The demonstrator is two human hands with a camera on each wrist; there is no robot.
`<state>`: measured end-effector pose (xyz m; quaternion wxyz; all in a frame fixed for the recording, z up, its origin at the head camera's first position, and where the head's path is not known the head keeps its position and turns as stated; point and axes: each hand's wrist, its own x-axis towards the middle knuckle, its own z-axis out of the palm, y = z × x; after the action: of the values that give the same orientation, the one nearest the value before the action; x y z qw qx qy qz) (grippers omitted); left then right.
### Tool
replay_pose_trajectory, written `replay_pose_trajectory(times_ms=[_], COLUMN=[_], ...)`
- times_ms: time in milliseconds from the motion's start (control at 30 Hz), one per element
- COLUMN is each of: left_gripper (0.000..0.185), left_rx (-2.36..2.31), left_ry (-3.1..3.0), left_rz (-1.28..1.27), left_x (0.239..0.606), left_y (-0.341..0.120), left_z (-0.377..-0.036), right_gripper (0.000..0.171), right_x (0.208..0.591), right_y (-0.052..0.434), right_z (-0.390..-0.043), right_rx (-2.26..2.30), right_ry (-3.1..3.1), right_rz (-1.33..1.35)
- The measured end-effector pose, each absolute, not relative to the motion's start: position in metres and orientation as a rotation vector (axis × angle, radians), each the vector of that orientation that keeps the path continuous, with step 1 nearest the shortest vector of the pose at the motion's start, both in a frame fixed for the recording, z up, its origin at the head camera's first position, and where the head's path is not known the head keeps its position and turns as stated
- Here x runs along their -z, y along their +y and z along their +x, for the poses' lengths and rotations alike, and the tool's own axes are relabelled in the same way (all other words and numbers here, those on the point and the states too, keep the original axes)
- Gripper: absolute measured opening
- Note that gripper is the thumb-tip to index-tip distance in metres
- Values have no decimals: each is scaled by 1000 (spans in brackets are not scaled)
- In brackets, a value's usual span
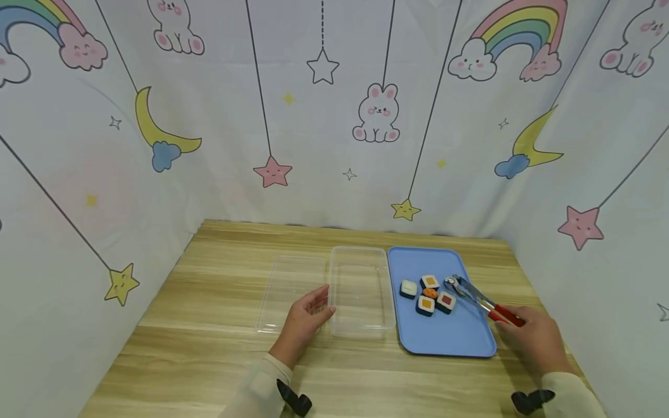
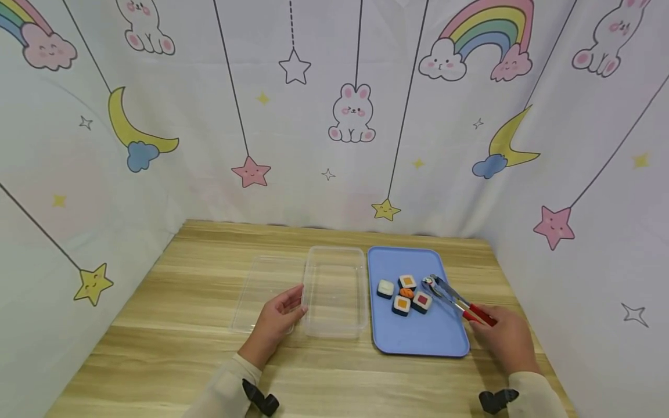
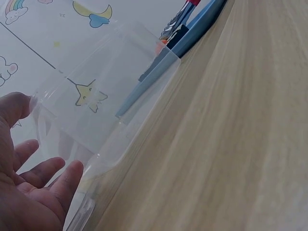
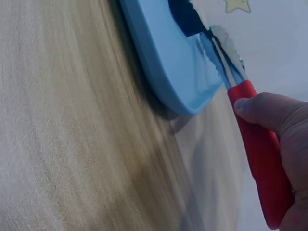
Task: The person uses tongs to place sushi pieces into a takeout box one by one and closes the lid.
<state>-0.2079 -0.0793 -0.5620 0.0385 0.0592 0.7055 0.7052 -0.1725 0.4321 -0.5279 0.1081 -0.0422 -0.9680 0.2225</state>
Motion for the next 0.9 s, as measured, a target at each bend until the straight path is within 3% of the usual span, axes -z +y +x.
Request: replay_pose_trajectory(times_ms=[400,900], left_gripper=[60,60], left_rx=[-2172,-2191], left_ry=[2164,2142], left_rz=[198,216], left_x=[562,562], left_y=[-80,-80], left_z=[-207,-207], right_gripper=[43,46], right_x=[501,443], right_y=[412,331], right_z=[-184,-217], right_rx=[-599,-770], right_ry=[-2779,-2837], right_rz=[-23,152])
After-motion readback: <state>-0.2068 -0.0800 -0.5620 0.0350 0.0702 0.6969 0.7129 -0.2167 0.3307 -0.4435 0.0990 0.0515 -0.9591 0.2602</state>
